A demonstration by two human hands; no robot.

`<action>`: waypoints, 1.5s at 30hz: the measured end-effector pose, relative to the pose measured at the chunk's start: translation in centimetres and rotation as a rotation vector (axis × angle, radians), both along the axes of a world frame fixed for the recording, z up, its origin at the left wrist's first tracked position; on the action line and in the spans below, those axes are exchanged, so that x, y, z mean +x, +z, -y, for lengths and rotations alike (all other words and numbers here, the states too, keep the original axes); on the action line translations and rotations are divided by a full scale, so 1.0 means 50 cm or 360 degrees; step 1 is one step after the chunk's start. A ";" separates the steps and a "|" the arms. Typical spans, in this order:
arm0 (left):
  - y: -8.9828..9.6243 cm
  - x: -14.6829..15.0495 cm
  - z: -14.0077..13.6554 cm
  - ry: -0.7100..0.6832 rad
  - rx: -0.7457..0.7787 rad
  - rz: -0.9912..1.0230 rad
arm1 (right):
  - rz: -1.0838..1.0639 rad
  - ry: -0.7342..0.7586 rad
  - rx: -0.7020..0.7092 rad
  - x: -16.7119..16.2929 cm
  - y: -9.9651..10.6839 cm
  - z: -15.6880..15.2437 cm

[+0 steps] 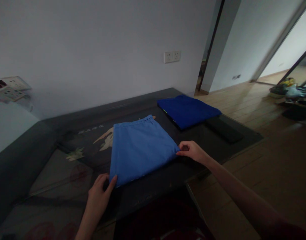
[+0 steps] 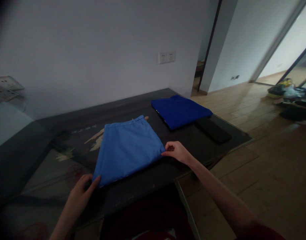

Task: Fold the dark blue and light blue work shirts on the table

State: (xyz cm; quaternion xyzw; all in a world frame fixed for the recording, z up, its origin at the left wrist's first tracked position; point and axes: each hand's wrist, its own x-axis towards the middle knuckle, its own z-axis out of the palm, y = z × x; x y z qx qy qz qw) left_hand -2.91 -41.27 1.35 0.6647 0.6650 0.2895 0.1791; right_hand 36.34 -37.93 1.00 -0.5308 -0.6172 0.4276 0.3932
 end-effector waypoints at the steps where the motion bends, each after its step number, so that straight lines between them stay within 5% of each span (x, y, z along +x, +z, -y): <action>1: -0.001 -0.001 0.001 -0.0006 0.0003 0.0022 | -0.0018 0.0035 -0.0031 0.007 0.002 -0.003; 6: -0.005 -0.009 0.008 -0.0021 0.0010 0.0033 | -0.0017 0.0277 -0.0137 0.031 0.020 -0.016; 11: -0.017 -0.011 0.015 0.0020 0.0026 -0.0059 | 0.0282 0.0506 0.0061 0.037 0.037 -0.020; 15: -0.018 -0.003 0.014 0.0103 -0.0026 -0.0229 | 0.0542 0.0357 0.0267 0.036 0.035 -0.003; 21: -0.020 0.006 0.010 0.0182 -0.0065 -0.0489 | 0.0571 0.0177 0.0293 0.029 0.014 0.018; 31: 0.002 0.010 0.018 0.0154 -0.0085 -0.0492 | 0.0627 0.0431 0.0354 0.047 0.029 0.006; 37: 0.003 -0.035 0.036 0.0108 -0.0189 -0.0624 | 0.0740 0.0611 0.0276 0.026 0.023 0.054; 45: 0.008 -0.034 0.056 0.0157 -0.0033 -0.0851 | 0.0771 0.0439 0.0305 0.028 0.019 0.102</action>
